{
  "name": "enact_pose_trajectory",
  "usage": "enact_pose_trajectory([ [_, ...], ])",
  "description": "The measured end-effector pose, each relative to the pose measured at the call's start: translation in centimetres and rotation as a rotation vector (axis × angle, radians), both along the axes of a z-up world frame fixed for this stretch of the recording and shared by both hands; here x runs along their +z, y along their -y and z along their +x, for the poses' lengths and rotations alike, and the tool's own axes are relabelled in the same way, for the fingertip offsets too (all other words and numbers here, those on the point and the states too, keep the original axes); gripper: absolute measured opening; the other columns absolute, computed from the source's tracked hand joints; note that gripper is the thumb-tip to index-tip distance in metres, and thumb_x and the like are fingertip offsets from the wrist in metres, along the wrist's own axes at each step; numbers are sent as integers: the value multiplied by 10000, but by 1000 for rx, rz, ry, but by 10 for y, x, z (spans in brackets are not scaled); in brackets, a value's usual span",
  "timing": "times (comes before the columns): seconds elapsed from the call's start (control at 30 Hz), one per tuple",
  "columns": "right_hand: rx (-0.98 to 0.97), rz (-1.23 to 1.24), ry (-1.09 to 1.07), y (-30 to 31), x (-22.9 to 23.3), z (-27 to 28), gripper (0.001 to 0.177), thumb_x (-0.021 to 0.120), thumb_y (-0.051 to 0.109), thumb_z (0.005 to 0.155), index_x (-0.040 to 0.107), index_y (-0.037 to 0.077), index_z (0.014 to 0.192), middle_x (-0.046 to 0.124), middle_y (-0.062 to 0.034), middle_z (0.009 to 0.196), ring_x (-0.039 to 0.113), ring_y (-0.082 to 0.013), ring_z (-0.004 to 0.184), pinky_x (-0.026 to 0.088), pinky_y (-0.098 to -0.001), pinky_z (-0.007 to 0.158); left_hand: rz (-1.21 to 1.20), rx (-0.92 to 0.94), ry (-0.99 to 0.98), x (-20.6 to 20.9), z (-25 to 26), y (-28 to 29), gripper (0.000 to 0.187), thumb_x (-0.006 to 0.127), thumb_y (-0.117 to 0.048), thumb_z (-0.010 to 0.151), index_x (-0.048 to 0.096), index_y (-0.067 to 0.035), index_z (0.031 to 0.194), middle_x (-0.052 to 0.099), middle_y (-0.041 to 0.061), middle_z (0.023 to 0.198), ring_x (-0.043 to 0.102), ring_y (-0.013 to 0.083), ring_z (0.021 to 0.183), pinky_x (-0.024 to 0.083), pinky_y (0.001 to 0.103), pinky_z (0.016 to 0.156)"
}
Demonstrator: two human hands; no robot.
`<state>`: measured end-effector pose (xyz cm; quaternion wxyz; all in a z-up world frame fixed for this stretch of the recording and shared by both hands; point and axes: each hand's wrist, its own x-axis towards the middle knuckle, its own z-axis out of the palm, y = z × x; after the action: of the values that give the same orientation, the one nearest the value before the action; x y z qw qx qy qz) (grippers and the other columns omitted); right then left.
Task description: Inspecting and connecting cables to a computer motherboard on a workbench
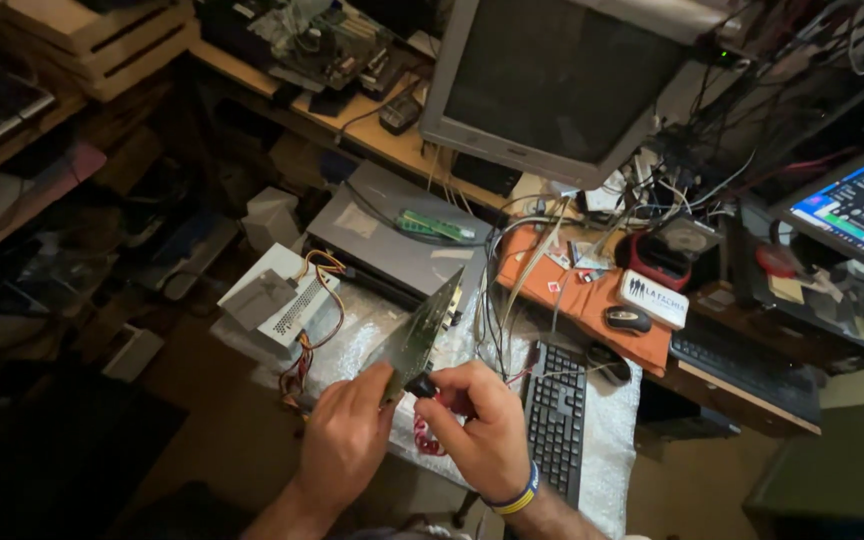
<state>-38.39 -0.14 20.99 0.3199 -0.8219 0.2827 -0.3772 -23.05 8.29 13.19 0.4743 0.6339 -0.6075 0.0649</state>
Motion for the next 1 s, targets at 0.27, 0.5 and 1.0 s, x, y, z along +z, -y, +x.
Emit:
enact_pose_trajectory([
  [0.27, 32, -136, 26, 13, -32, 5, 154, 731, 94, 918, 710, 70, 1068, 655, -59, 891, 632, -171, 740, 522, -277, 628, 143, 91, -51, -49, -11, 13, 352, 653, -242, 976, 617, -23, 1250, 722, 127, 1019, 671, 334, 817, 521, 444, 805],
  [0.5, -32, 49, -57, 29, -68, 1, 189, 731, 199, 906, 752, 90, 1059, 628, 11, 732, 563, -130, 633, 459, -292, 622, 125, 100, -90, -58, -13, 20, 362, 559, -307, 1026, 627, -23, 1240, 747, 137, 985, 706, 325, 794, 530, 453, 772],
  [1.0, 157, 643, -33, 88, -102, -7, 132, 757, 175, 924, 677, 110, 1006, 568, 70, 766, 475, -40, 671, 424, -217, 620, 233, 156, 65, -51, -22, 56, 277, 552, -59, 918, 596, -23, 1188, 715, 115, 1086, 697, 319, 867, 524, 451, 729],
])
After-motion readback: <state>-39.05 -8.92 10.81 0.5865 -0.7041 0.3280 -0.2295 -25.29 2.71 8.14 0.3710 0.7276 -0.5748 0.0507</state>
